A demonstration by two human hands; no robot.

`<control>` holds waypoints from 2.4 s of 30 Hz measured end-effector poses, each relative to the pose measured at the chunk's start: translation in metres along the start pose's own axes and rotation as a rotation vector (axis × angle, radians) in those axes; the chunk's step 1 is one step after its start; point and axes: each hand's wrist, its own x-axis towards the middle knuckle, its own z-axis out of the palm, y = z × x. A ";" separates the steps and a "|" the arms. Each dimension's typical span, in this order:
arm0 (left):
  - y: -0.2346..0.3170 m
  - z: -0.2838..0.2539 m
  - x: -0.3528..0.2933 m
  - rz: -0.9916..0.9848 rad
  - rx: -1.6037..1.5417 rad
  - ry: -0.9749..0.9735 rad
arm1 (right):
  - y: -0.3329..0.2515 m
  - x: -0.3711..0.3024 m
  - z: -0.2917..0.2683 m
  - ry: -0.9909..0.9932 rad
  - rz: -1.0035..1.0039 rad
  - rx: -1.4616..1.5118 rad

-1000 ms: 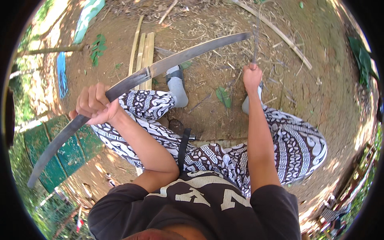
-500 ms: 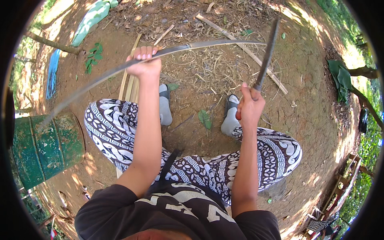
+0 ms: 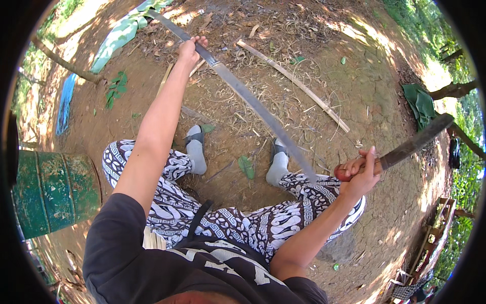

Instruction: The person uses a blade to shave a thin strip of bamboo by hand while seated on a log outdoors.

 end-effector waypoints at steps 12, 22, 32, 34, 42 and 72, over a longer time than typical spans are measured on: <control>-0.109 0.063 -0.018 -0.366 0.152 -0.291 | 0.049 -0.100 0.094 -0.658 0.541 -0.435; -0.113 0.046 -0.105 -0.456 0.430 -0.576 | 0.071 -0.105 0.121 -0.551 0.463 -0.152; -0.060 -0.018 -0.315 0.092 0.421 -0.658 | 0.084 -0.144 0.153 -0.356 0.384 0.053; -0.047 -0.022 -0.309 0.158 0.515 -0.762 | 0.059 -0.161 0.156 -0.455 0.397 0.019; 0.030 -0.030 -0.334 0.441 0.293 -0.643 | 0.028 -0.189 0.143 -0.789 0.068 -0.048; 0.073 -0.043 -0.328 0.802 -0.235 -0.443 | 0.114 -0.178 0.124 -0.809 0.228 -0.602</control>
